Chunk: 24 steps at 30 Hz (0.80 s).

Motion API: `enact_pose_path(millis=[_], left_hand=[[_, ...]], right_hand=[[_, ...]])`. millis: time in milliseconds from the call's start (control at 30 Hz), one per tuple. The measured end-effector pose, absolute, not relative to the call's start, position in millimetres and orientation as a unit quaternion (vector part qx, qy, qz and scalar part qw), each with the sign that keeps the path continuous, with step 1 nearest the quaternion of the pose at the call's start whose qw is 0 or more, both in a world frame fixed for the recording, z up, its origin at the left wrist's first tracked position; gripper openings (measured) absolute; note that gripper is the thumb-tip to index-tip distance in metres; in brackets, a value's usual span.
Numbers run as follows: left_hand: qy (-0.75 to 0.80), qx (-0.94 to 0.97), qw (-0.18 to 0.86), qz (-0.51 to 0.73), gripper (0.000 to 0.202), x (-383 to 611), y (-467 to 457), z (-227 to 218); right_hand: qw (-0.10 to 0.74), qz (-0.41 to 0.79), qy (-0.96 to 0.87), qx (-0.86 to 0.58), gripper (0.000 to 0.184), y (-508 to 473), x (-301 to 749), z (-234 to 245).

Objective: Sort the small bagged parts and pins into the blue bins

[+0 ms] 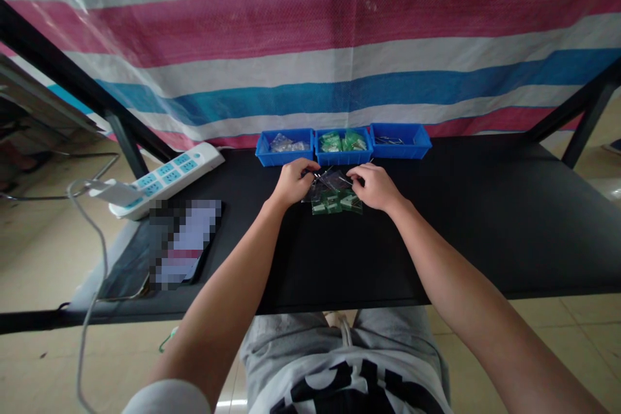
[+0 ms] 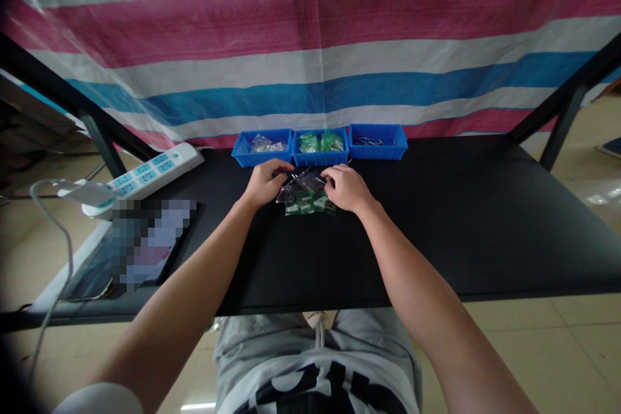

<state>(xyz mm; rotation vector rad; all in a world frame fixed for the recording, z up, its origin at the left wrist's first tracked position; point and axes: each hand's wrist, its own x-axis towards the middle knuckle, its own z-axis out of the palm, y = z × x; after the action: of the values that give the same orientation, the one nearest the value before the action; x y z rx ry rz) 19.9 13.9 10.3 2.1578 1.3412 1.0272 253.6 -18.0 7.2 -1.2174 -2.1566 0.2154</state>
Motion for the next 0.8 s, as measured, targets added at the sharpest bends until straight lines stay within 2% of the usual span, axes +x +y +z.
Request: enact_pose_path(millis=[300,600,800], left_hand=[[0.506,0.761,0.191,0.359,0.028,24,2,5],[0.497,0.796,0.125,0.323,0.026,33,-6,5],[0.528,0.81,0.096,0.237,0.03,39,-8,-1]], right_hand=[[0.322,0.061,-0.814,-0.479,0.021,-15,254,-1],[0.271,0.017,-0.787,-0.554,0.037,-14,244,-7],[0.273,0.036,-0.781,-0.561,0.023,-13,239,-13]])
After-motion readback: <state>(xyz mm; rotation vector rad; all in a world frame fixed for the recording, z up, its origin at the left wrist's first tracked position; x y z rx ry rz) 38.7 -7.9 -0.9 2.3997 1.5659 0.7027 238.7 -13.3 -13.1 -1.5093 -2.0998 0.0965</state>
